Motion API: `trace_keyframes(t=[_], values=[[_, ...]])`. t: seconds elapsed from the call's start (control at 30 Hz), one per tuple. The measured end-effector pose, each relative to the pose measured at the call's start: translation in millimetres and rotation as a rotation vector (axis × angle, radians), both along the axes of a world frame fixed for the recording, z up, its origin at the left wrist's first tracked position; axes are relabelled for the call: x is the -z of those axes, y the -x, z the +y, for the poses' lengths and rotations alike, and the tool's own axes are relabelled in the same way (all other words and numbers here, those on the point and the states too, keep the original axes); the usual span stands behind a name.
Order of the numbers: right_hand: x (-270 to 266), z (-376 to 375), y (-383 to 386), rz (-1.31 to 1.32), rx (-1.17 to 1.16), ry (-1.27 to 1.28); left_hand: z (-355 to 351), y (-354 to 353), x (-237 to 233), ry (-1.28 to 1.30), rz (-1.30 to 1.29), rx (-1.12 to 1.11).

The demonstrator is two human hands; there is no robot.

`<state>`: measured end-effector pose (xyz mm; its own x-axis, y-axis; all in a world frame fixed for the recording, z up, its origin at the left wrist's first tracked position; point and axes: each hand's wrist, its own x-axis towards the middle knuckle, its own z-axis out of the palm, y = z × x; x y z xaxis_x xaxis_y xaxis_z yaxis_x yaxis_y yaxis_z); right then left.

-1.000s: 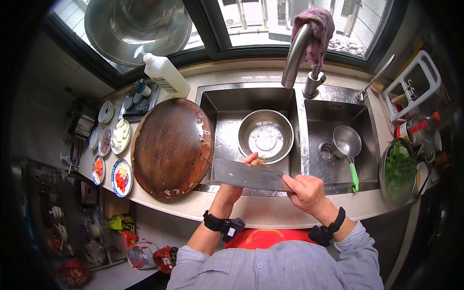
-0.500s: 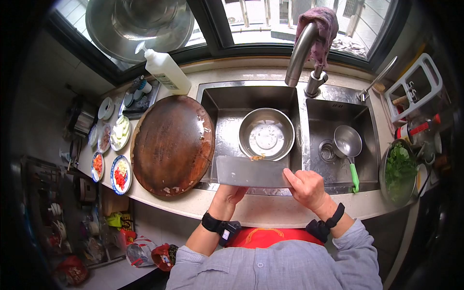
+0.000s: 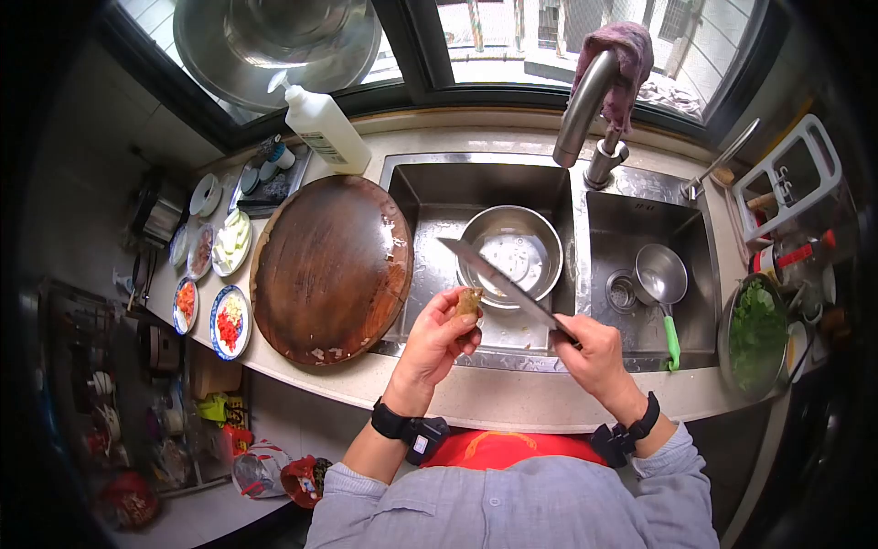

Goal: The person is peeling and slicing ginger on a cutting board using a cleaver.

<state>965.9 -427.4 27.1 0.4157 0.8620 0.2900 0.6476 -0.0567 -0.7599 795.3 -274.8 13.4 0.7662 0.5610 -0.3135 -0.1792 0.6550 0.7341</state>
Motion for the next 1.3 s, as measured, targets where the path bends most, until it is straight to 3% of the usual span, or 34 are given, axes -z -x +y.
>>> trace_keyframes(t=[0.17,0.23,0.37,0.43,0.57,0.63,0.7,0.9,0.97,1.17,1.3], values=[[-10,-2,6,0.034,-0.122,0.027,5,-3,5,-0.047,-0.007,0.081],[-3,-3,1,0.043,-0.186,0.078,7,0,10,-0.212,0.103,0.154],[0,-4,5,0.024,-0.18,0.172,-4,-7,16,-0.484,0.235,-0.091],[2,-2,11,-0.063,-0.094,-0.006,-10,-9,8,-0.445,0.335,-0.142],[6,0,10,-0.139,-0.055,0.033,-17,-17,12,-0.433,0.434,-0.236],[6,-1,10,-0.017,-0.024,0.031,-12,-14,13,-0.473,0.415,-0.19],[6,-3,5,0.008,-0.069,0.052,-3,-9,12,-0.294,0.369,0.011],[4,-4,-5,0.019,-0.18,0.078,1,-8,7,-0.283,0.292,0.079],[5,-4,-4,0.02,-0.205,0.109,-1,-7,8,-0.491,0.414,0.049],[10,-3,10,0.031,-0.09,0.065,-11,-13,23,-0.701,0.413,-0.266],[19,-4,16,0.055,-0.036,0.03,-18,-17,21,-0.779,0.471,-0.346]])
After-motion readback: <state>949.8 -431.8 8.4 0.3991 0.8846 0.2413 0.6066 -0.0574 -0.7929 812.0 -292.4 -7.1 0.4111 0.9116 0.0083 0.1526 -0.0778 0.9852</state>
